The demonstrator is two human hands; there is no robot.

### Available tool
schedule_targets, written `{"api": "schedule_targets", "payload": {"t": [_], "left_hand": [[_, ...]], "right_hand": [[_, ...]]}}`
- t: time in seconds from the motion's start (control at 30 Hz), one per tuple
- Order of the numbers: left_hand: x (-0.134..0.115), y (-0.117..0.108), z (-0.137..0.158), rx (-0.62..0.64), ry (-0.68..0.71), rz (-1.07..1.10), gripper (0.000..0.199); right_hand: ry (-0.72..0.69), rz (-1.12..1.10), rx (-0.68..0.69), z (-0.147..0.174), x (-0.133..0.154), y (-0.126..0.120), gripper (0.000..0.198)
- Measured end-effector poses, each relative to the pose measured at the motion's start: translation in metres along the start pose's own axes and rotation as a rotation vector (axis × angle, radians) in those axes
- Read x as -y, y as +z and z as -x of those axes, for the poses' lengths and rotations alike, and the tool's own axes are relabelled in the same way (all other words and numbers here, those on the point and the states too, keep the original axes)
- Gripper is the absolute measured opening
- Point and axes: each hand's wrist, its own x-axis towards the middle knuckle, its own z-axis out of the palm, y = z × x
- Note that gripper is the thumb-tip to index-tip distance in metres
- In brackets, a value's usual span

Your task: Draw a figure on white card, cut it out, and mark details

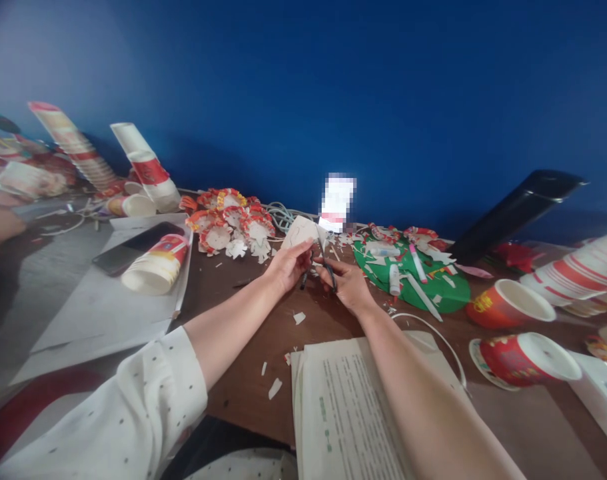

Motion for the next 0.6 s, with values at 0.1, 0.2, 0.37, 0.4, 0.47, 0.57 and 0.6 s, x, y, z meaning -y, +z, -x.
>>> {"api": "schedule_targets", "payload": {"t": [0.1,0.2,0.37,0.4,0.47,0.57,0.6], "left_hand": [[-0.0014,-0.0012,-0.0014,0.007,0.027,-0.035,0.015],[-0.0036,-0.0014,-0.0016,0.005,0.024,-0.045,0.013],[-0.0080,-0.0024,-0.0017,0.011,0.005,-0.079,0.009],[-0.0085,-0.0029,-0.0019,0.013,0.006,-0.088,0.010],[-0.0093,-0.0036,-0.0020,0.019,0.010,-0.103,0.011],[-0.0100,-0.0039,-0.0015,0.031,0.009,-0.118,0.014],[-0.0103,-0.0039,-0.0012,0.034,0.007,-0.123,0.014]], "right_hand": [[0.012,0.005,0.013,0.0005,0.0007,0.0005,0.065],[0.022,-0.008,0.020,0.0007,0.0010,0.0004,0.064],[0.042,-0.029,0.024,0.0010,0.0010,0.0002,0.066],[0.044,-0.034,0.024,0.0011,0.0011,0.0002,0.067],[0.046,-0.036,0.023,0.0013,0.0015,0.0000,0.070],[0.046,-0.020,0.027,0.0017,0.0031,-0.0006,0.071],[0.043,-0.011,0.028,0.0018,0.0037,-0.0009,0.071]]}}
